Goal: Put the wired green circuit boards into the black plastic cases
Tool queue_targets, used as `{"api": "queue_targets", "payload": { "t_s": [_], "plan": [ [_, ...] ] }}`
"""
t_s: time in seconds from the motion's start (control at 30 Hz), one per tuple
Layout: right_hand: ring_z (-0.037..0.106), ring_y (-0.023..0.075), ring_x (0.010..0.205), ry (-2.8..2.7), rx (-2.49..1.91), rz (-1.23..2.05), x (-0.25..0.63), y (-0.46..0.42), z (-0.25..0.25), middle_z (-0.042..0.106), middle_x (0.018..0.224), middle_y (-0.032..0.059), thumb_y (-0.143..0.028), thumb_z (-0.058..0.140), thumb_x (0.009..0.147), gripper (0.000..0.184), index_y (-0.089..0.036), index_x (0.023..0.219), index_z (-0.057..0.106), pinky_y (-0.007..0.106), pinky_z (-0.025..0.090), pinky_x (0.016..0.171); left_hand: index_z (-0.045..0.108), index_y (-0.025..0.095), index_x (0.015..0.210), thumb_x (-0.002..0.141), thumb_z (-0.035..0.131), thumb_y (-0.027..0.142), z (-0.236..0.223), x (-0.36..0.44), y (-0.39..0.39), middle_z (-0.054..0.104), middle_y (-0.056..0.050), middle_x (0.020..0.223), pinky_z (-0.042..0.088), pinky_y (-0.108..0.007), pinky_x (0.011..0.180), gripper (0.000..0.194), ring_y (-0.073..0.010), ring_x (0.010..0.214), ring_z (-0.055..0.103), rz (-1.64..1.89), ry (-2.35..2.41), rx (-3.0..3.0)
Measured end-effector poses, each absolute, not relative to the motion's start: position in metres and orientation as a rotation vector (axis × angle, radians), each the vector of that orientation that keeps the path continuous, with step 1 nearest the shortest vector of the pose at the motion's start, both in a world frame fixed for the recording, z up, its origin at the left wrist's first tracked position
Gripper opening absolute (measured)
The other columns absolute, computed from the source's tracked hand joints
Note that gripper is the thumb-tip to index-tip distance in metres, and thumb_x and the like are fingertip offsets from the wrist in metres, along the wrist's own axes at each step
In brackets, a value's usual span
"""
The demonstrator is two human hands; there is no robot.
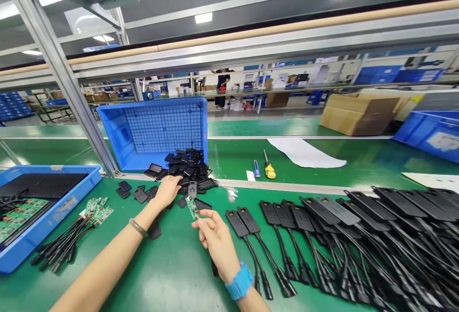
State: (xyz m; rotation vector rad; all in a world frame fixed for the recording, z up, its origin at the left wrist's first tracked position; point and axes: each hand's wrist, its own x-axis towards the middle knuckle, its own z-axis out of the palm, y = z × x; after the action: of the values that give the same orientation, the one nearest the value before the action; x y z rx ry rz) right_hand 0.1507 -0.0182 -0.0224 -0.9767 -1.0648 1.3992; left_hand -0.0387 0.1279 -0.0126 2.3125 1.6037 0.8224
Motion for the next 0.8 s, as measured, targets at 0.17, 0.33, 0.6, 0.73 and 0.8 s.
{"api": "queue_targets", "payload": {
  "t_s": [0.17,0.33,0.6,0.73,0.8],
  "plan": [
    [0.046,0.0122,0.059,-1.227,-1.058,1.133,0.155,-0.018,-0.022,0.056,0.081,0.0063,-0.051,0.057,0.082,0.045,-0.014,0.107,0.059,0.023,0.036,0.049,0.052,0.017,0.116,0.084,0.053,0.012,-0.006,-0.049,0.106,0.059,-0.013,0.110,0.037,-0.045,0.097,0.033,-0.0281,0.107,0.052,0.943,1.605,2.132],
    [0.053,0.0145,0.070,-1.471,-1.095,0.708,0.159,-0.019,-0.020,0.058,0.092,0.0063,-0.035,0.054,0.088,0.026,-0.020,0.105,0.066,0.026,0.043,0.063,0.052,0.019,0.110,0.090,0.046,0.035,0.003,-0.051,0.062,0.063,-0.009,0.090,0.052,-0.032,0.068,0.027,-0.0223,0.079,0.064,0.935,1.468,1.847],
    [0.052,0.0133,0.066,-1.648,-1.005,0.697,0.152,-0.025,-0.020,0.059,0.087,0.0043,-0.025,0.054,0.087,0.023,-0.024,0.105,0.069,0.024,0.039,0.055,0.063,0.012,0.095,0.080,0.058,0.060,0.001,-0.041,0.007,0.061,-0.007,0.079,0.041,-0.018,0.049,0.051,-0.0085,0.052,0.052,0.965,0.924,0.968],
    [0.051,0.0128,0.064,-1.577,-1.010,0.796,0.149,-0.024,-0.026,0.055,0.084,0.0035,-0.026,0.059,0.084,0.023,-0.025,0.104,0.069,0.024,0.039,0.053,0.066,0.010,0.102,0.066,0.082,0.037,-0.005,-0.039,0.001,0.063,-0.009,0.094,0.041,-0.016,0.056,0.047,-0.0076,0.063,0.050,1.019,0.779,1.061],
    [0.049,0.0120,0.061,-1.555,-1.019,0.837,0.149,-0.024,-0.028,0.053,0.083,0.0030,-0.027,0.060,0.083,0.023,-0.025,0.104,0.070,0.023,0.038,0.051,0.065,0.012,0.105,0.064,0.084,0.027,-0.008,-0.038,0.000,0.063,-0.010,0.099,0.043,-0.017,0.060,0.047,-0.0109,0.073,0.054,1.036,0.816,1.106]
  ]
}}
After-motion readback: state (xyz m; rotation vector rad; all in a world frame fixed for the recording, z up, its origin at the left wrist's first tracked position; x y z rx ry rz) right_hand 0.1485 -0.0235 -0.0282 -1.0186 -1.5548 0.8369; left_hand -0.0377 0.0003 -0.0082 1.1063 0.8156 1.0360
